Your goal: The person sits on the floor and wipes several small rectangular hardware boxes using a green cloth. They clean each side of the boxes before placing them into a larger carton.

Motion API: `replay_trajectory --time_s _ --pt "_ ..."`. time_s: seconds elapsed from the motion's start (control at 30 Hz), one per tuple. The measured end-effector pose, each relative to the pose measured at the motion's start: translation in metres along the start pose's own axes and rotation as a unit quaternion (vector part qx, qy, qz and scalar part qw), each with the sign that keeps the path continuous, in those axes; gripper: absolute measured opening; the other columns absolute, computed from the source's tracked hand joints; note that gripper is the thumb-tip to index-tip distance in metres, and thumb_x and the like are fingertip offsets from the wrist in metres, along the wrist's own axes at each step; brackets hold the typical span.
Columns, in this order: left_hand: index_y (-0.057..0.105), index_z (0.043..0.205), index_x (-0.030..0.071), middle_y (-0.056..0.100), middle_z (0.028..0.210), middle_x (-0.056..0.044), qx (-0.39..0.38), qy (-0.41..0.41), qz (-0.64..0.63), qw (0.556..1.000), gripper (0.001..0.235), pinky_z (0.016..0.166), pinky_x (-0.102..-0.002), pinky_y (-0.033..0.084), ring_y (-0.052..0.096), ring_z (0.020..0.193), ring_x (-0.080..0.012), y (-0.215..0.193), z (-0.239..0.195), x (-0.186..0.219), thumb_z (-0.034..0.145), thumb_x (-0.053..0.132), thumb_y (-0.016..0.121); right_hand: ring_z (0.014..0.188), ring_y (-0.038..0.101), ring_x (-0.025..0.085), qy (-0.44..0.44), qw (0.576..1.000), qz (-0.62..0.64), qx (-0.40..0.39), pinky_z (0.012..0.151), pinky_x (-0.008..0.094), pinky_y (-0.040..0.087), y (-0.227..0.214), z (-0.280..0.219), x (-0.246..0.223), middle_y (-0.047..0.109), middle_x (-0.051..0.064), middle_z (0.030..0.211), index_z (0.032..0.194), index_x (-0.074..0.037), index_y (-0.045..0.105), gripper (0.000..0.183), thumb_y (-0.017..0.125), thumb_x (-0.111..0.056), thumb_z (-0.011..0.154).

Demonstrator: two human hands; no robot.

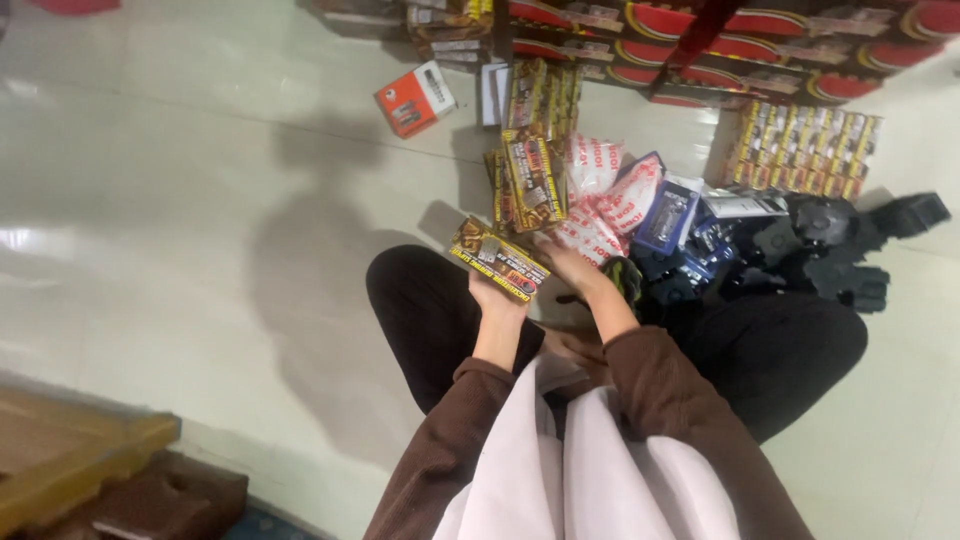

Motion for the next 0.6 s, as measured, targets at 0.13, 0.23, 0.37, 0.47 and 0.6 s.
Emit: replay_trajectory --time_s 0.13,0.23,0.37,0.47,0.6 --pt "0.033 0.156 0.03 0.027 0.165 0.004 -0.01 -0.035 0.036 0.999 0.078 0.124 -0.044 0.006 0.021 0.153 -0.0212 -0.016 -0.039 -0.033 0.092 0.074 0.035 0.147 0.039 0.034 0.032 0.982 0.161 0.092 0.124 0.044 0.028 -0.001 -0.008 0.038 0.051 0.015 0.153 0.145 -0.02 0.059 0.058 0.049 -0.054 0.099" --pt "0.048 0.14 0.024 0.039 0.139 0.004 -0.081 -0.155 0.14 0.975 0.059 0.118 -0.043 0.02 0.035 0.137 -0.0188 -0.03 -0.095 -0.066 0.092 0.057 0.044 0.132 0.057 0.03 -0.013 0.94 0.301 0.161 0.111 0.044 0.046 -0.018 -0.016 0.056 0.062 0.016 0.141 0.138 -0.01 0.064 0.044 0.061 -0.033 0.101" --pt "0.053 0.134 0.004 0.047 0.126 -0.011 -0.265 -0.251 0.353 0.862 0.045 0.114 -0.051 0.03 0.039 0.131 -0.0284 0.041 -0.157 -0.061 0.095 0.025 0.047 0.12 0.064 0.028 -0.09 0.887 0.416 0.177 0.103 0.045 0.052 -0.06 -0.007 0.062 0.067 0.018 0.13 0.136 -0.003 0.064 0.038 0.057 -0.021 0.103" --pt "0.051 0.141 0.0 0.052 0.141 -0.022 -0.286 -0.068 0.528 0.797 0.05 0.117 -0.057 0.029 0.039 0.14 -0.0376 0.133 -0.169 0.008 0.1 0.026 0.042 0.114 0.067 0.029 -0.116 0.862 0.453 0.197 0.1 0.043 0.055 -0.085 0.014 0.059 0.069 0.02 0.125 0.132 0.0 0.065 0.035 0.06 -0.016 0.101" --pt "0.062 0.13 0.004 0.066 0.123 -0.021 -0.257 0.297 0.552 0.735 0.035 0.104 -0.046 0.048 0.06 0.122 -0.034 0.176 -0.052 0.095 0.108 0.026 0.044 0.122 0.062 0.032 -0.138 0.907 0.346 0.196 0.109 0.045 0.047 -0.129 0.038 -0.002 0.067 0.023 0.126 0.13 0.0 0.067 0.034 0.06 -0.017 0.101"
Point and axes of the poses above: each hand's wrist, its own z-axis towards the middle knuckle, its own y-axis out of the palm, x = y × z, the point moved 4 cm from there along z, towards the middle knuckle
